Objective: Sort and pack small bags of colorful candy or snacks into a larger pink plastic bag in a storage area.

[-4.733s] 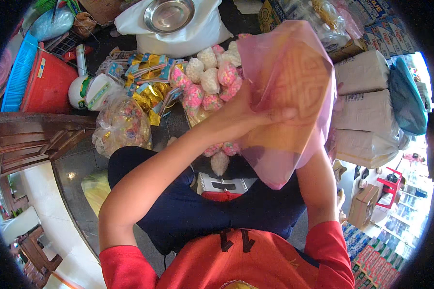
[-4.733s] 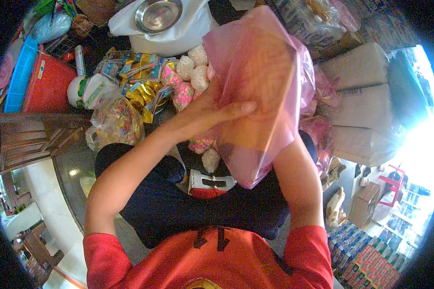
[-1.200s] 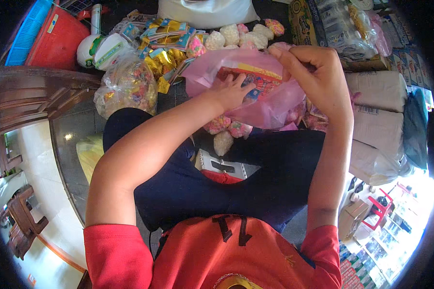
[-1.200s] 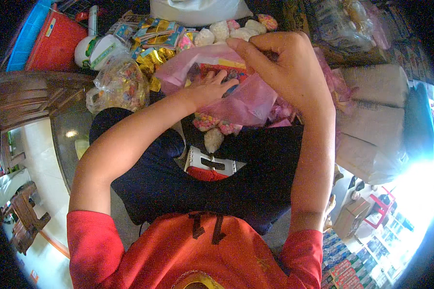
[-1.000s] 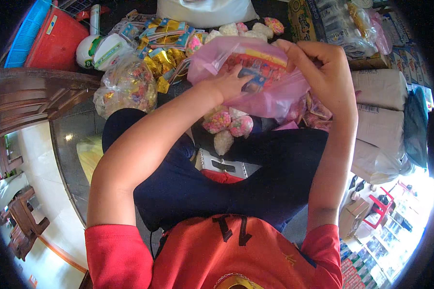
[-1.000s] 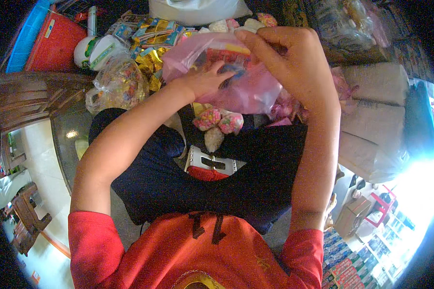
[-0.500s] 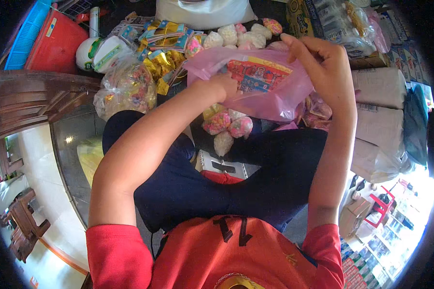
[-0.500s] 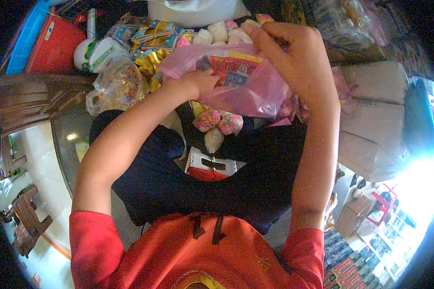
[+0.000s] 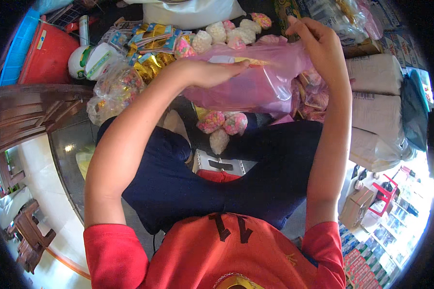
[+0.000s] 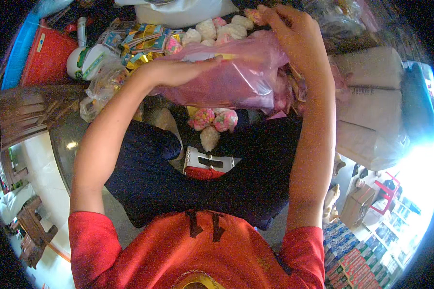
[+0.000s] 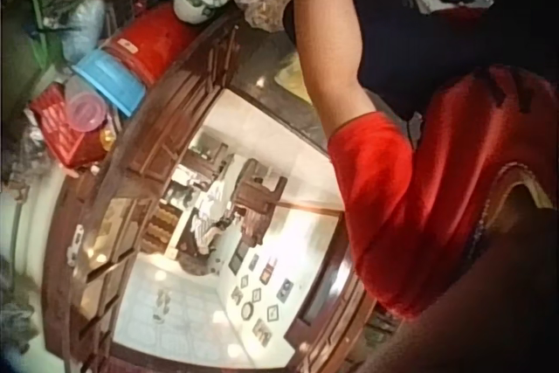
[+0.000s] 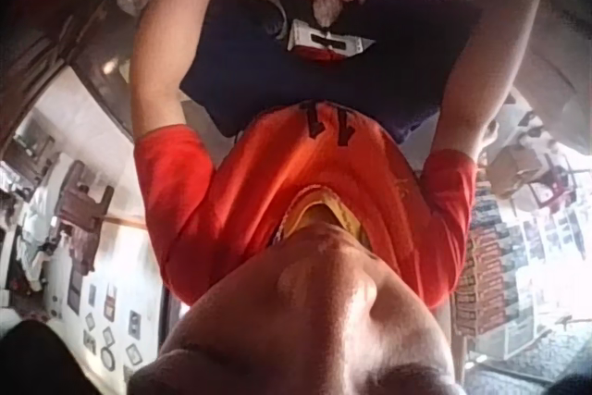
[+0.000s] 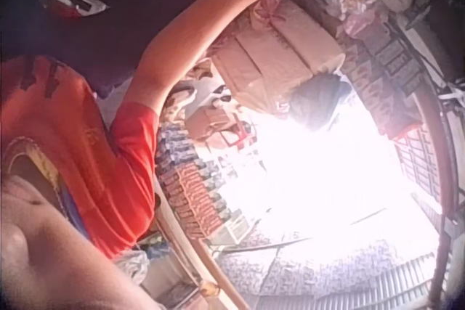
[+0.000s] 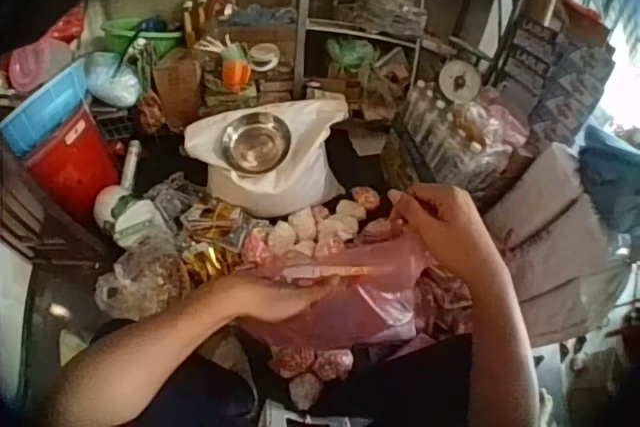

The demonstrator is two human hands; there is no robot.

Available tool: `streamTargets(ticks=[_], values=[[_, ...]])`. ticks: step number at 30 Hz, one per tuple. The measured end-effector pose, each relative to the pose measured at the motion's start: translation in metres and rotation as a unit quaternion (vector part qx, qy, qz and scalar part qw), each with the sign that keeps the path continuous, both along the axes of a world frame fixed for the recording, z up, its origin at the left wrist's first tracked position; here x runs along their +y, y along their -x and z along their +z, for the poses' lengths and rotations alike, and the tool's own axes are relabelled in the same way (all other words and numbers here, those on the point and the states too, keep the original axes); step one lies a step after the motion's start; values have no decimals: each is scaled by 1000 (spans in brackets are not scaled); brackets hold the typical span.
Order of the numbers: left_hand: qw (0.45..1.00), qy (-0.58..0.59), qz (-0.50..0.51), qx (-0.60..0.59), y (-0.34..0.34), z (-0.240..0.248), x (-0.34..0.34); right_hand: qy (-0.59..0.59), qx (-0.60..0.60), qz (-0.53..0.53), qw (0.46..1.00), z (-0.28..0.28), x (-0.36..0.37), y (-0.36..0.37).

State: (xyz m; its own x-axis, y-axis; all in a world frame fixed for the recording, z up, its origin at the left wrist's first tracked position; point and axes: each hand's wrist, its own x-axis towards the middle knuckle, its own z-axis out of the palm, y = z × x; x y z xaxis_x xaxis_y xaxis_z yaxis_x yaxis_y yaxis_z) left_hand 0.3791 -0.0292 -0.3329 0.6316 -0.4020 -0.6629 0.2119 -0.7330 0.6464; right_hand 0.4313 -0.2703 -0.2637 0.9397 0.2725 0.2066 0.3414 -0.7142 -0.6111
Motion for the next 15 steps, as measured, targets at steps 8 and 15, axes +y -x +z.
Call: streamTargets(ticks=[8, 15], values=[[965, -43, -258, -16, 14, 11, -17, -25, -31, 5, 999, 3, -5, -4], [917, -170, -337, -126, 28, -22, -20, -121, -50, 30, 991, 2, 13, 0]])
